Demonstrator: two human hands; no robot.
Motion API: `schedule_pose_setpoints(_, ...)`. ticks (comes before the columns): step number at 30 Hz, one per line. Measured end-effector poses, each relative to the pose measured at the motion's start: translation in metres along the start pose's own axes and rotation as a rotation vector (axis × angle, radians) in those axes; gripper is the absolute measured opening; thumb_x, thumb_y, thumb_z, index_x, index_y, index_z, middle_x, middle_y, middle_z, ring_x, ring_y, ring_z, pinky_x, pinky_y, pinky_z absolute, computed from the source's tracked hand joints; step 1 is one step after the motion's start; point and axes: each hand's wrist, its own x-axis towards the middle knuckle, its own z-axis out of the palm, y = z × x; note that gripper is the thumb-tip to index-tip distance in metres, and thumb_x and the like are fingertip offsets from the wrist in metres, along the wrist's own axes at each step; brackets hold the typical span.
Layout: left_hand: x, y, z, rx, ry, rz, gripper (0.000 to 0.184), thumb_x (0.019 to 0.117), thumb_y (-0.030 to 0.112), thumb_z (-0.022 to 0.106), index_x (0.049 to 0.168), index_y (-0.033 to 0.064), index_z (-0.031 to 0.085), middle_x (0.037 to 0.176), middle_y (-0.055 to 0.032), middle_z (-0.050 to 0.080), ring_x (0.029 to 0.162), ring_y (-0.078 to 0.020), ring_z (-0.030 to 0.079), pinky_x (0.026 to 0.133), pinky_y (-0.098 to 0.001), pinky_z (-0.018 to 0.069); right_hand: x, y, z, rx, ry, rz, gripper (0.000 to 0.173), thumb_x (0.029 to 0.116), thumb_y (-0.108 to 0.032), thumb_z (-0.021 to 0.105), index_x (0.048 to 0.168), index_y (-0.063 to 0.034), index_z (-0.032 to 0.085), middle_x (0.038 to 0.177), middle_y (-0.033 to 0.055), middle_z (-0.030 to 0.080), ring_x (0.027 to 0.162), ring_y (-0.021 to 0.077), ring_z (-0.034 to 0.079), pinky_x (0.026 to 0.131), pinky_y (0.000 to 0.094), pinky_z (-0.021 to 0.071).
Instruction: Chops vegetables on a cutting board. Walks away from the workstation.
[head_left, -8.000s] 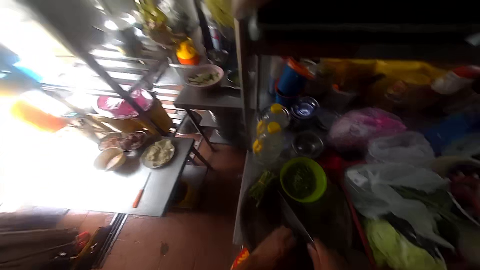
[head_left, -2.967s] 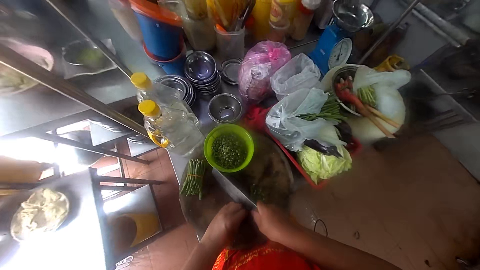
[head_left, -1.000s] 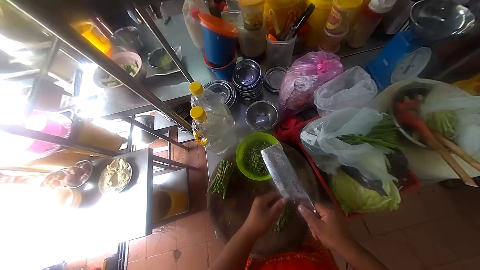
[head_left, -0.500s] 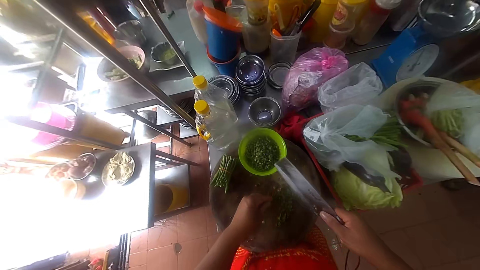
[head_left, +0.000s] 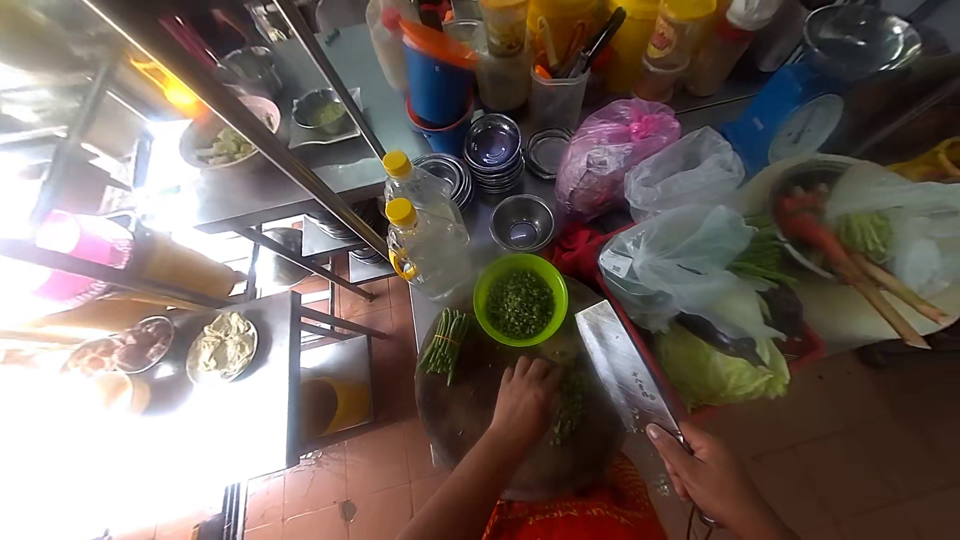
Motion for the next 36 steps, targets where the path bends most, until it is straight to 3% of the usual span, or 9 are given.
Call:
schedule_pose_setpoints(6,0.007,-0.009,-0.014,-0.467,0.059,-0.089,0.015,0.0942,0.034,0.071,0.103,0.0222,0.075,0.111,0.006,0.068,0.113,-0.0136,0.06,0.096,-0.0396,0.0516,-0.014,0.006,0.002,0.007,0.014,0.028,0.046,0.0998,-0.056,0.058,0.09,-0.0117,0.065,0.058,0.0049,0.058,0.044,0.019,0.058,0.043,0.0359,0.0543)
schedule_pose_setpoints(10,-0.003,-0.029,-0.034,-1.129,-0.104,-0.325,0.016,0.0966,0.024,0.072,0.108,0.0129,0.073,0.106,-0.0032,0.072,0.095,-0.0165,0.07,0.085,-0.0362,0.0606,-0.019,0.01,0.006,0.025,0.016,0.031,0.045,0.0997,-0.055,0.059,0.088,-0.0114,0.064,0.057,0.0052,0.058,0.043,0.019,0.058,0.042,0.0358,0.0534)
schedule_pose_setpoints(14,-0.012,-0.026,-0.047,-1.741,-0.228,-0.458,0.029,0.1072,0.009,0.047,0.128,-0.0032,0.063,0.123,-0.0224,0.069,0.108,-0.0323,0.07,0.101,-0.0462,0.0555,-0.021,0.009,0.007,0.018,0.009,0.042,0.045,0.0992,-0.055,0.06,0.089,-0.0113,0.064,0.058,0.0056,0.06,0.043,0.0191,0.058,0.043,0.0361,0.0537)
schedule_pose_setpoints(21,-0.021,-0.019,-0.049,-2.051,-0.29,-0.416,0.04,0.1033,0.01,0.034,0.135,-0.0002,0.057,0.13,-0.026,0.064,0.111,-0.0362,0.067,0.103,-0.0514,0.0518,-0.02,0.003,0.008,0.023,-0.001,0.049,0.045,0.0995,-0.054,0.06,0.09,-0.0109,0.064,0.059,0.0058,0.06,0.044,0.0189,0.059,0.043,0.0359,0.0542)
schedule_pose_setpoints(25,-0.021,-0.025,-0.045,-1.706,-0.235,-0.23,0.036,0.1091,0.018,0.045,0.134,-0.0029,0.061,0.13,-0.0229,0.067,0.112,-0.0331,0.07,0.103,-0.0485,0.0546,-0.019,0.004,0.008,0.019,-0.002,0.022,0.044,0.1001,-0.054,0.059,0.09,-0.0116,0.065,0.058,0.0049,0.059,0.044,0.0185,0.057,0.043,0.0362,0.053)
schedule_pose_setpoints(27,-0.019,-0.03,-0.035,-0.958,-0.125,-0.105,0.029,0.1082,0.027,0.052,0.125,0.015,0.073,0.122,0.0022,0.073,0.107,-0.0087,0.069,0.097,-0.0308,0.0569,-0.019,0.005,0.009,0.011,0.002,0.027,0.043,0.0999,-0.054,0.058,0.09,-0.0123,0.065,0.058,0.0048,0.059,0.043,0.0186,0.058,0.043,0.0359,0.0534)
schedule_pose_setpoints(29,-0.02,-0.031,-0.026,-0.494,-0.019,-0.031,0.026,0.1042,0.031,0.056,0.118,0.0241,0.076,0.124,0.0121,0.07,0.116,-0.0041,0.062,0.103,-0.0323,0.0507,-0.019,0.006,0.008,-0.005,-0.002,0.047,0.044,0.0998,-0.055,0.058,0.09,-0.0128,0.065,0.059,0.0043,0.059,0.044,0.0181,0.058,0.043,0.0351,0.0539)
schedule_pose_setpoints(33,-0.016,-0.018,-0.022,-0.476,0.041,-0.086,0.023,0.0995,0.016,0.056,0.111,0.0183,0.076,0.103,0.003,0.072,0.096,-0.008,0.068,0.087,-0.0316,0.0589,-0.02,0.008,0.008,-0.009,-0.004,0.057,0.046,0.0997,-0.057,0.057,0.09,-0.0134,0.064,0.059,0.0035,0.059,0.044,0.0174,0.059,0.044,0.0346,0.0541)
schedule_pose_setpoints(36,-0.005,-0.004,-0.012,-0.647,-0.054,-0.155,0.029,0.1008,0.016,0.048,0.116,0.0109,0.072,0.111,-0.0035,0.07,0.102,-0.0126,0.068,0.09,-0.0351,0.0582,-0.021,0.008,0.008,0.005,-0.005,0.064,0.045,0.0997,-0.057,0.057,0.091,-0.0139,0.065,0.059,0.0036,0.059,0.044,0.0179,0.059,0.044,0.0351,0.0544)
